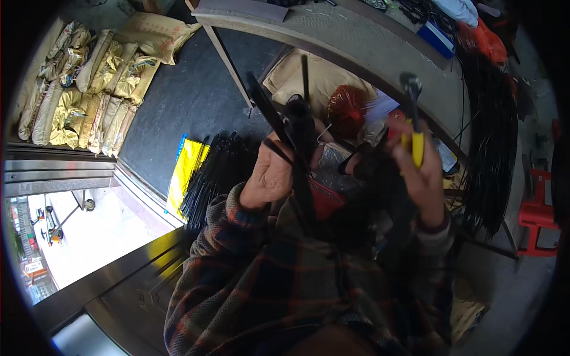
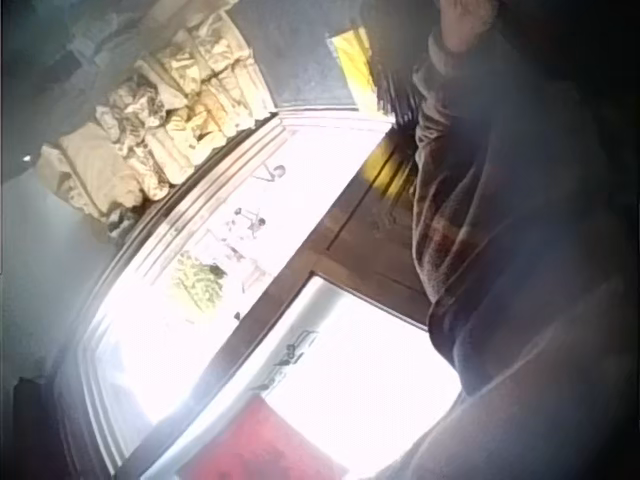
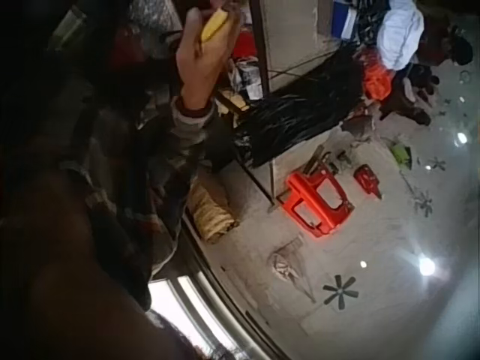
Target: Bundling several black cables together using a connector and a pair of pliers.
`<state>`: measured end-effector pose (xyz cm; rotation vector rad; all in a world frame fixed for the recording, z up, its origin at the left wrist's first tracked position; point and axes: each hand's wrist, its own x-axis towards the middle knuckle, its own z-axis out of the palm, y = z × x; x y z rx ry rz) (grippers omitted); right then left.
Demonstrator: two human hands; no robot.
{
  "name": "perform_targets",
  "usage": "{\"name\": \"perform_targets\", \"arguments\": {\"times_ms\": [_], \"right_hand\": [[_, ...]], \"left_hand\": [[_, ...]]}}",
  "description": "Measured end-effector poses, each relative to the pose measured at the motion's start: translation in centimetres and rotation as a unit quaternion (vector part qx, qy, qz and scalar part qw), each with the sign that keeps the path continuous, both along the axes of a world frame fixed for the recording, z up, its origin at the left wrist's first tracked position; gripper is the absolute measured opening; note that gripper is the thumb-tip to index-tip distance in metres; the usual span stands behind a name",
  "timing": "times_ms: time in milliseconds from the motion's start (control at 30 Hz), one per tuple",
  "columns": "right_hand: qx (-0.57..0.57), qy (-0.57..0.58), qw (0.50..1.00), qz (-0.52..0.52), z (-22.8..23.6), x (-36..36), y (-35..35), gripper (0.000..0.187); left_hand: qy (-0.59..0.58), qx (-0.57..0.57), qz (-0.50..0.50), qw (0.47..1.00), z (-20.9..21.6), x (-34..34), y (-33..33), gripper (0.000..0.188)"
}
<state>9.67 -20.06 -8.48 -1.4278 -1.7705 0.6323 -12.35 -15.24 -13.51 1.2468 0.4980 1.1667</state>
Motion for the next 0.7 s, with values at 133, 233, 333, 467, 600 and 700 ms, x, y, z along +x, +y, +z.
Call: {"name": "perform_targets", "arguments": {"times_ms": [133,233,333,467,600,700], "right_hand": [[0.085,-0.402,0.892,-0.189,-1.2,6.8,7.0,0.031],[0.061,-0.45,0.865,-0.212,-3.1,11.5,9.9,0.032],[0.049,-0.482,0.846,-0.222,-4.7,13.8,11.2,0.032],[0.054,-0.516,0.819,-0.247,-5.7,13.2,11.7,0.03],[0.171,-0.539,0.787,-0.249,-4.9,10.9,10.4,0.026],[0.225,-0.049,0.96,-0.16,-2.2,2.1,6.3,0.006]], "left_hand": [[0.027,-0.054,0.068,0.996,2.6,-0.1,-1.1,0.08],[0.018,-0.071,0.093,0.993,3.6,-0.2,-0.8,0.085],[0.012,-0.047,0.091,0.995,4.1,-1.0,0.2,0.082],[-0.079,-0.089,0.078,0.99,3.8,-1.8,0.6,0.071],[-0.184,-0.099,0.006,0.978,2.7,-2.3,0.8,0.067],[-0.118,-0.063,0.062,0.989,2.5,-1.4,0.8,0.063]]}}
